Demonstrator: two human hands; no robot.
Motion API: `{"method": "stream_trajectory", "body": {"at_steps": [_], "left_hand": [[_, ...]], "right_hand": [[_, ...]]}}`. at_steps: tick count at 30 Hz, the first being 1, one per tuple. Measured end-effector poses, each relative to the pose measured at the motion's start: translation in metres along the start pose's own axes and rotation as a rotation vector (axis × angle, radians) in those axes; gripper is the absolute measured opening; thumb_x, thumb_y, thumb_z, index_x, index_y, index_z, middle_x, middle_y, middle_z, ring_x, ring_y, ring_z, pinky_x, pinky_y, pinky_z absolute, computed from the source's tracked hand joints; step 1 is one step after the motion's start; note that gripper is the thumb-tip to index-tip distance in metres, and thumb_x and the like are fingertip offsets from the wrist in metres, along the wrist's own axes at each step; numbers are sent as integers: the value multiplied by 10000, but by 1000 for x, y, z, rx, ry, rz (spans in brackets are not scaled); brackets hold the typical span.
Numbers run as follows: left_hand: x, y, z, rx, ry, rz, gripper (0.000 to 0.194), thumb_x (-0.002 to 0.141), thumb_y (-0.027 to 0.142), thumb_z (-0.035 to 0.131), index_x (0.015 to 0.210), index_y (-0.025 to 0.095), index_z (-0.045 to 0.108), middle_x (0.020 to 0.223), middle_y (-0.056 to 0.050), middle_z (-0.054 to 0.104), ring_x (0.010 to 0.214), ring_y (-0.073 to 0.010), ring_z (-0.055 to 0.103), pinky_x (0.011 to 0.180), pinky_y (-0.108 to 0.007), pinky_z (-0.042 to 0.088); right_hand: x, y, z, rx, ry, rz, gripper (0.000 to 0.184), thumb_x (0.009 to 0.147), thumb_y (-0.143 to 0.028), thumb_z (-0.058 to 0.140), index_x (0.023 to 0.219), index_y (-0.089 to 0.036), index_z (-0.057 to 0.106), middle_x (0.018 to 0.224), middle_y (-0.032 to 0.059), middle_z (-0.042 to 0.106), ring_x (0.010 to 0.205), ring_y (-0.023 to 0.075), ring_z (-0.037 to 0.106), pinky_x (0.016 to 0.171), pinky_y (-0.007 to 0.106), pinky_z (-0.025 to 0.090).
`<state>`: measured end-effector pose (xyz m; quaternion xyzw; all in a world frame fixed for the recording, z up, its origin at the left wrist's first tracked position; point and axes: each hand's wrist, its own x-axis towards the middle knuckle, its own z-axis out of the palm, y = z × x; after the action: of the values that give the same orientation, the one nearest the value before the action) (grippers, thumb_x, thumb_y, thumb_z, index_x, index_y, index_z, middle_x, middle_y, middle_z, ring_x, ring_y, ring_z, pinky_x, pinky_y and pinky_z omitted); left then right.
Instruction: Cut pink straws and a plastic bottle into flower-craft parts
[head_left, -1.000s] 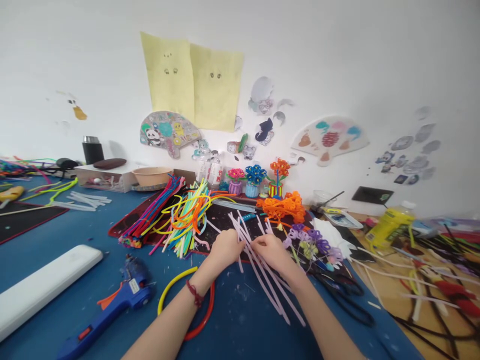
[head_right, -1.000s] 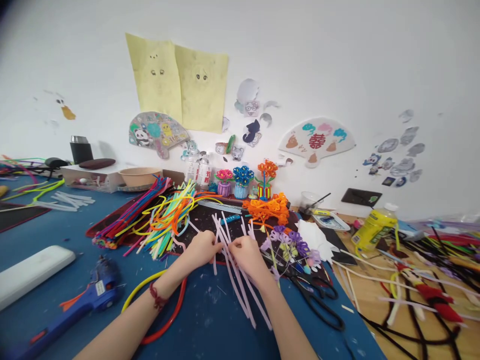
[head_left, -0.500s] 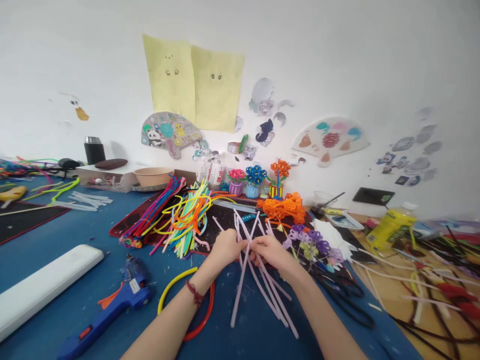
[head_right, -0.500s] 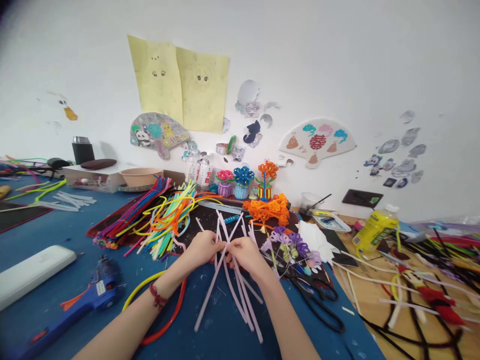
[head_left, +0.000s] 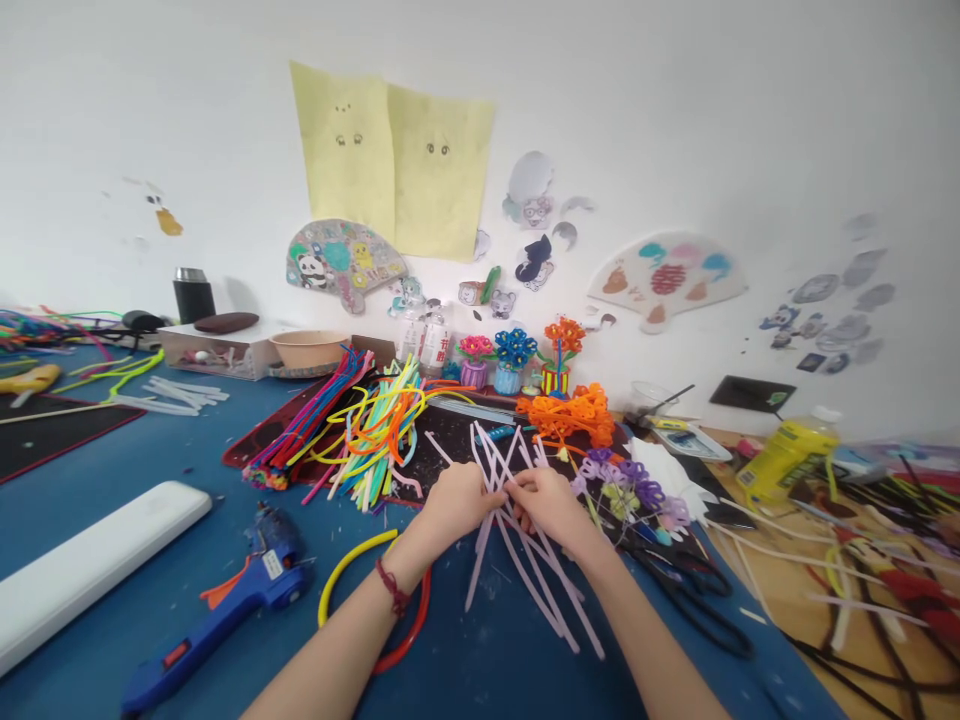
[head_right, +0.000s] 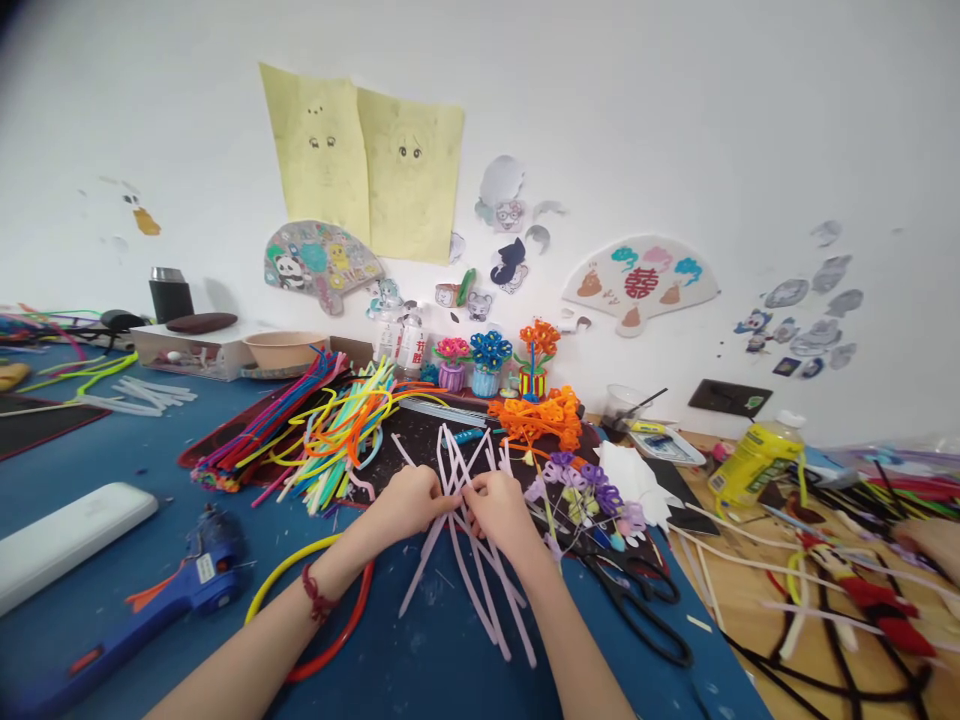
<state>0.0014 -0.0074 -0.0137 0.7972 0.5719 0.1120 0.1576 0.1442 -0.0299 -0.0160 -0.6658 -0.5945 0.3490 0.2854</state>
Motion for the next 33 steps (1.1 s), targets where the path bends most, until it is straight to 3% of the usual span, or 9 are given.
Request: {"method": "stream_trajectory", "body": {"at_steps": [4, 10, 13, 17, 21, 26, 30, 33], "left_hand": [[0, 1, 8, 17, 22, -1, 235, 770, 362, 640, 823, 134, 663, 829, -114, 684, 827, -252, 656, 686, -286, 469], [1, 2, 6, 53, 24, -31, 168, 702, 185, 582, 841, 129, 658, 872, -142, 681, 839, -278, 659, 666, -305, 488], [1, 1, 2, 55, 24, -47, 178, 681, 179, 581, 833, 129, 660, 873, -147, 682, 830, -283, 659, 654, -307, 488], [1, -3, -10, 35, 25, -49, 145, 678, 212, 599, 780, 136, 669, 826, -128, 689, 814, -270, 655, 645, -291, 474], [-1, -9, -26, 5, -1, -39, 123, 723, 220, 585, 668, 142, 663, 685, -87, 673, 721, -223, 649, 635, -261, 455], [-7, -13, -36, -47, -84, -19, 414, 832, 306, 539, 440, 174, 545, 400, -14, 509, 507, -153, 583, 588, -218, 436], [-9, -13, -39, -61, -90, -19, 484, 864, 333, 522, 405, 183, 489, 394, -10, 506, 497, -145, 573, 592, -216, 430], [-7, -17, -40, -55, -79, -28, 428, 832, 298, 560, 425, 178, 508, 450, -22, 561, 549, -155, 601, 611, -218, 432]], "right_hand": [[-1, -2, 3, -8, -67, -12, 266, 852, -130, 463, 603, -169, 546, 488, -15, 572, 381, 103, 527, 406, 190, 427], [3, 8, 4, -110, 53, -49, 106, 794, -124, 529, 721, -169, 591, 473, -10, 576, 391, 132, 534, 427, 221, 410], [5, 10, 3, -187, 162, -115, 70, 744, -121, 587, 775, -163, 634, 552, 14, 608, 557, 175, 595, 572, 259, 438], [2, 3, 3, -252, 290, -234, 159, 752, -132, 576, 887, -161, 654, 800, 59, 652, 783, 200, 596, 721, 275, 414], [-2, -2, 9, -273, 179, -315, 105, 760, -165, 581, 745, -194, 681, 605, -5, 600, 597, 146, 558, 577, 231, 370], [-3, 1, 14, -343, 156, -289, 148, 785, -187, 563, 694, -192, 680, 574, 15, 596, 553, 151, 524, 530, 252, 293], [-7, -1, 17, -403, 203, -247, 247, 842, -370, 562, 690, -194, 644, 636, 46, 625, 597, 179, 556, 527, 272, 258], [-11, -7, 23, -521, 239, -184, 276, 760, -478, 659, 767, -203, 633, 706, 54, 649, 668, 218, 602, 528, 280, 233]]}}
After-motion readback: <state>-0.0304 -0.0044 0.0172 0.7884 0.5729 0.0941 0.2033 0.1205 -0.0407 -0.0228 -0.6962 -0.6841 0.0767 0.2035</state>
